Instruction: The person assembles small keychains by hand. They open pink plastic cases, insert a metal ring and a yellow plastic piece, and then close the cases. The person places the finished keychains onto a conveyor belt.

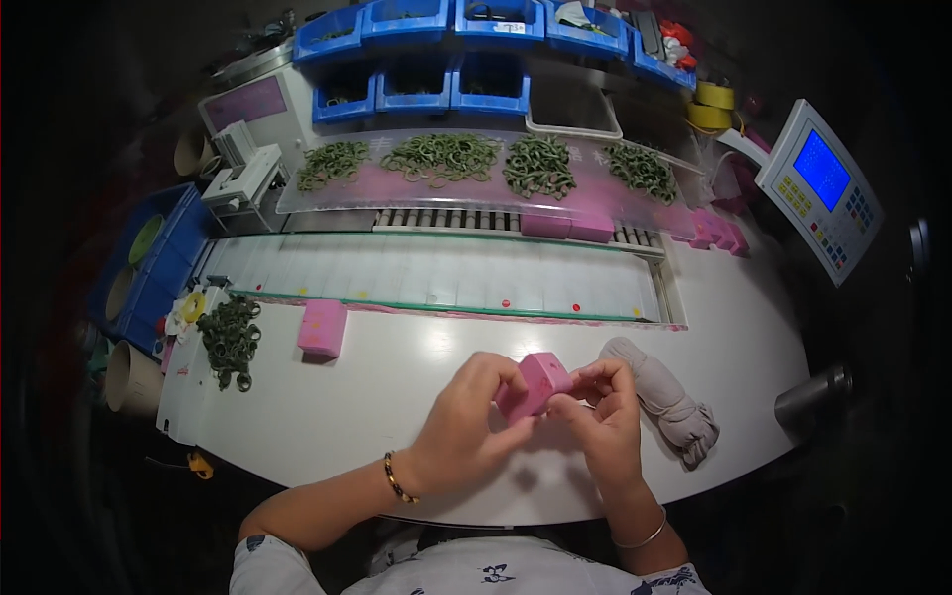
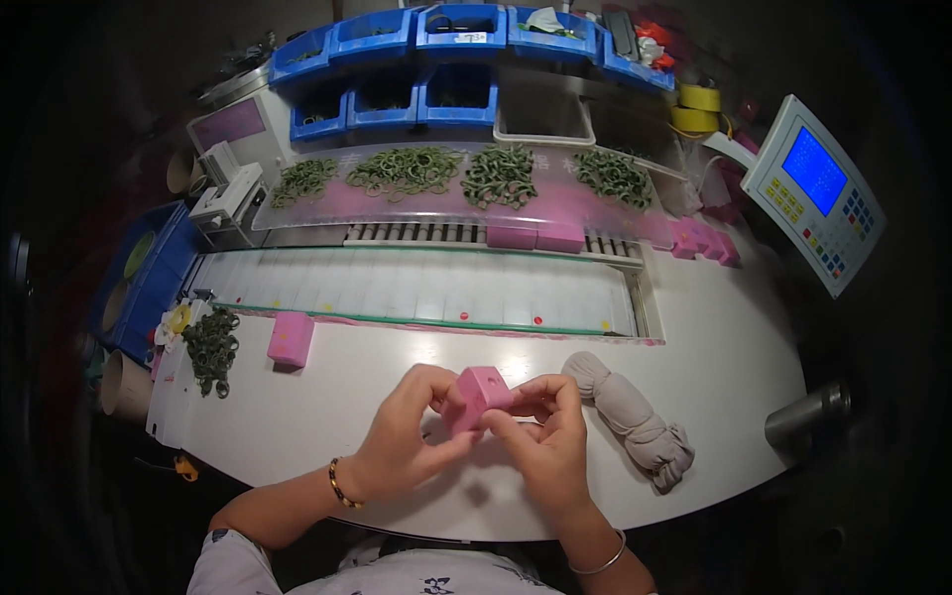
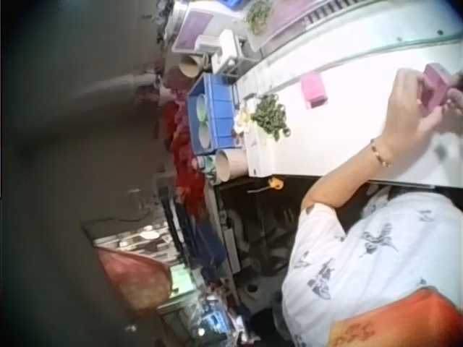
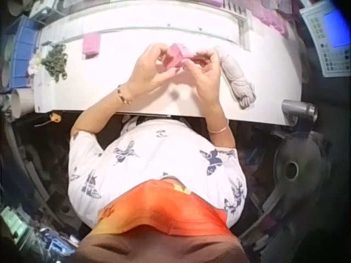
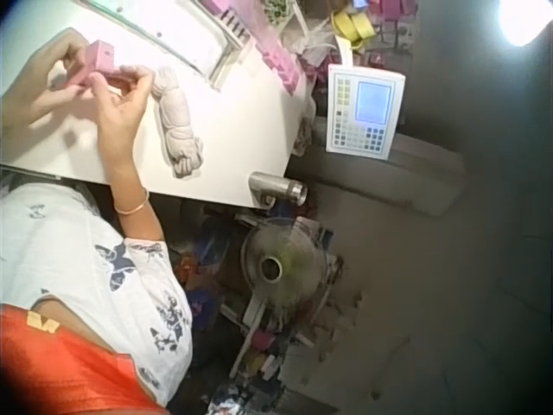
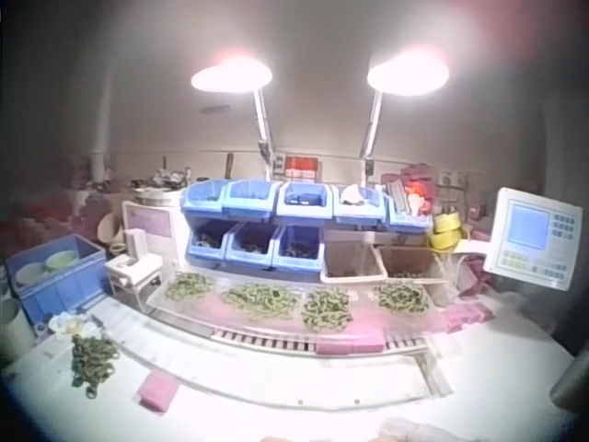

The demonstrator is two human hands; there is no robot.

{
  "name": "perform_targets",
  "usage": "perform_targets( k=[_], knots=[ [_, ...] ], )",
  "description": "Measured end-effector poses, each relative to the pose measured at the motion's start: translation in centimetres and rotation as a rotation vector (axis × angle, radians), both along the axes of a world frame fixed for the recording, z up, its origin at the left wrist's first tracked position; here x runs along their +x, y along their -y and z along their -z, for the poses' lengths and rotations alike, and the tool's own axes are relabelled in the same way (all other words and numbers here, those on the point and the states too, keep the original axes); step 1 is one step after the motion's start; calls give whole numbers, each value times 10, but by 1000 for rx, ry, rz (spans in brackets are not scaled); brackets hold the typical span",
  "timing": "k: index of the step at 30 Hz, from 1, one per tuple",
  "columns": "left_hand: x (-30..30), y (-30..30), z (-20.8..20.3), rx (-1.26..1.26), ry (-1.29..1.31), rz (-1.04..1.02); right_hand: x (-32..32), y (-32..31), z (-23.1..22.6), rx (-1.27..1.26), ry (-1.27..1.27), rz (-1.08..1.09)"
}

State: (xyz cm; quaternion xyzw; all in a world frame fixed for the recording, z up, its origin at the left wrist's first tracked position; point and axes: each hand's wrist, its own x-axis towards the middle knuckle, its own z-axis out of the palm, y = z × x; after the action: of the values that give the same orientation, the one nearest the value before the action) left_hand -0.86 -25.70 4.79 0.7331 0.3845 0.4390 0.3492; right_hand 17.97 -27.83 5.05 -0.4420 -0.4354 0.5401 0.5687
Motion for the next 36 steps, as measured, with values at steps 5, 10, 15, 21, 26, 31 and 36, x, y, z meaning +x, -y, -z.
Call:
perform_targets(
  k=[5,10,15,21,26,31,36],
  knots=[
    [-44,-65,7,-126,-23,-271,4,7,6,-111,12,-102],
    [-103,-139,33,133,-417,-605,9,27,33,-180,35,-138],
    [-121,-165,31,116,-445,-733,11,32,42,-107,18,-98],
    [-161,-153,14,117,-391,-772,10,31,46,-29,123,-61],
    [-188,-90,12,-57,-649,-676,8,32,44,-16,169,-43],
    [-187,-56,23,-228,-459,-532,4,32,42,13,205,-65],
    [-93,-33,-1,-83,-137,-283,1,33,33,-12,238,-61]
  ],
)
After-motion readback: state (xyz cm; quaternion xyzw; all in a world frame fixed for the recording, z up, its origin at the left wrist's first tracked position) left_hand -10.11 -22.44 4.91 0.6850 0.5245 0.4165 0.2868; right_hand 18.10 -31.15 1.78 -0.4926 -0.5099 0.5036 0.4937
